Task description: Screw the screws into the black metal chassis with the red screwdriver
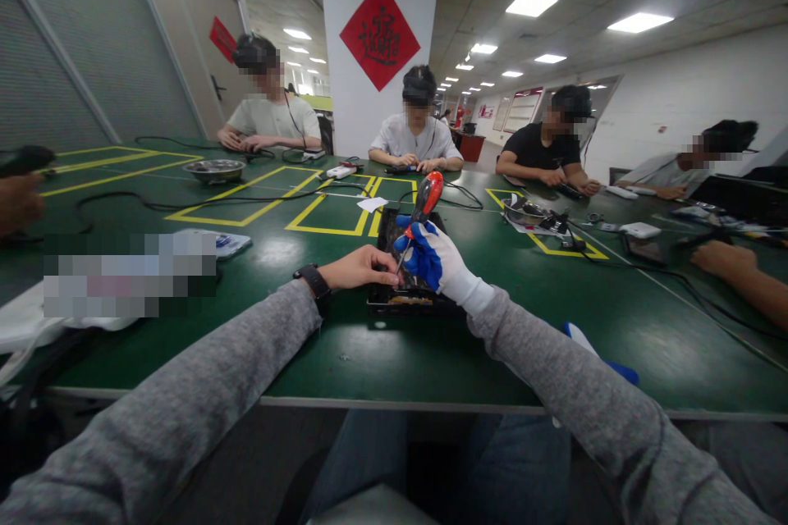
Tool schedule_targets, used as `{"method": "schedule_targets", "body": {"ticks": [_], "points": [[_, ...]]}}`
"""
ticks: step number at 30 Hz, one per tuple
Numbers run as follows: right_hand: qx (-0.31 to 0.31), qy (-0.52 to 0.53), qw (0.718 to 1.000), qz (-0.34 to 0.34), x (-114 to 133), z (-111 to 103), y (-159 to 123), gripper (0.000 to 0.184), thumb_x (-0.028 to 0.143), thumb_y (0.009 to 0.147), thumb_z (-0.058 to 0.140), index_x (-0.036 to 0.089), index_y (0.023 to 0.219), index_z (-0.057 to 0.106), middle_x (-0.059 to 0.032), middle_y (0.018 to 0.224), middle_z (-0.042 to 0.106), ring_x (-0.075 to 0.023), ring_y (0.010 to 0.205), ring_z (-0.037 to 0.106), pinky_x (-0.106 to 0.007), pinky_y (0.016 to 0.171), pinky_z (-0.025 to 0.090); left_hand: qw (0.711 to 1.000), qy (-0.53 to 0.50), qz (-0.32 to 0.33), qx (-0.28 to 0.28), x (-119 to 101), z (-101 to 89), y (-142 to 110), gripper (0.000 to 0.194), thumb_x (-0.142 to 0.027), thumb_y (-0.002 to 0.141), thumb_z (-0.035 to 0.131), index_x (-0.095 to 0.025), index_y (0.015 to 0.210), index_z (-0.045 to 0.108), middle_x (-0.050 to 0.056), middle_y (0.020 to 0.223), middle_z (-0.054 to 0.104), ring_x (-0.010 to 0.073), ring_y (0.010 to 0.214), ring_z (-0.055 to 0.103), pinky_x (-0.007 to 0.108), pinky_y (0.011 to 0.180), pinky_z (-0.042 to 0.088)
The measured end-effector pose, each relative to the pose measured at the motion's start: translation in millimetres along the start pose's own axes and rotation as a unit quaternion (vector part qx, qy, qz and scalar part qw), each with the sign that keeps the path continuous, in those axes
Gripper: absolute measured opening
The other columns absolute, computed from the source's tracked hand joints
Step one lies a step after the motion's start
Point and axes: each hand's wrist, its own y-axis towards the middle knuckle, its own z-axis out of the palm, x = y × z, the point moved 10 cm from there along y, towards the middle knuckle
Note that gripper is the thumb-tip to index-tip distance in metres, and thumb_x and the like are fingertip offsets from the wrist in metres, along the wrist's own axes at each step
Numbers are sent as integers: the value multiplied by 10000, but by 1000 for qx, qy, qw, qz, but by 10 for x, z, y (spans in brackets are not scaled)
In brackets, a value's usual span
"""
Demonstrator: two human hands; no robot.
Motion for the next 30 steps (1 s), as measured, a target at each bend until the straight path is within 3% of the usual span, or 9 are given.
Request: {"method": "schedule_targets", "body": {"ticks": [5,10,16,22,25,30], "points": [[-6,17,1000,25,-54,-48,30,291,338,826,517,166,1060,543,3,694,645,-76,463,549,-187,415,457,999,-34,-8,8,-3,17,-11,300,-364,767,608,-86,843,691,110,899,675,161,835,601,260,775,454],[-25,14,1000,4,-20,-121,51,262,351,834,499,171,1016,556,9,680,633,-75,477,546,-191,440,461,990,-121,-17,-73,-10,-101,-2,422,-413,859,440,-60,894,668,147,903,677,197,841,614,334,838,437],[-34,14,999,0,-23,-153,62,264,352,822,519,173,1010,561,16,675,624,-71,484,546,-197,468,476,975,-200,-2,-93,-2,-166,24,239,-282,804,519,-99,916,624,107,949,666,199,851,632,373,901,402],[-27,14,1000,-1,12,-77,15,270,342,831,510,163,1030,545,6,684,642,-65,440,530,-179,404,445,999,-45,-17,-23,-9,-42,-3,253,-320,766,601,-101,862,683,95,916,677,183,890,603,300,844,430],[-33,7,999,11,6,-64,-3,266,333,826,525,176,1039,539,11,678,644,-66,447,544,-170,404,450,1000,11,1,-4,-18,-7,-4,258,-339,718,657,-102,814,697,92,863,674,173,840,596,271,771,455],[-16,13,999,33,-33,-12,-15,281,333,854,480,184,1085,535,2,686,654,-75,478,580,-163,419,467,997,59,39,18,-76,18,-2,255,-339,767,608,-106,792,709,93,829,668,160,845,577,253,775,448]]}}
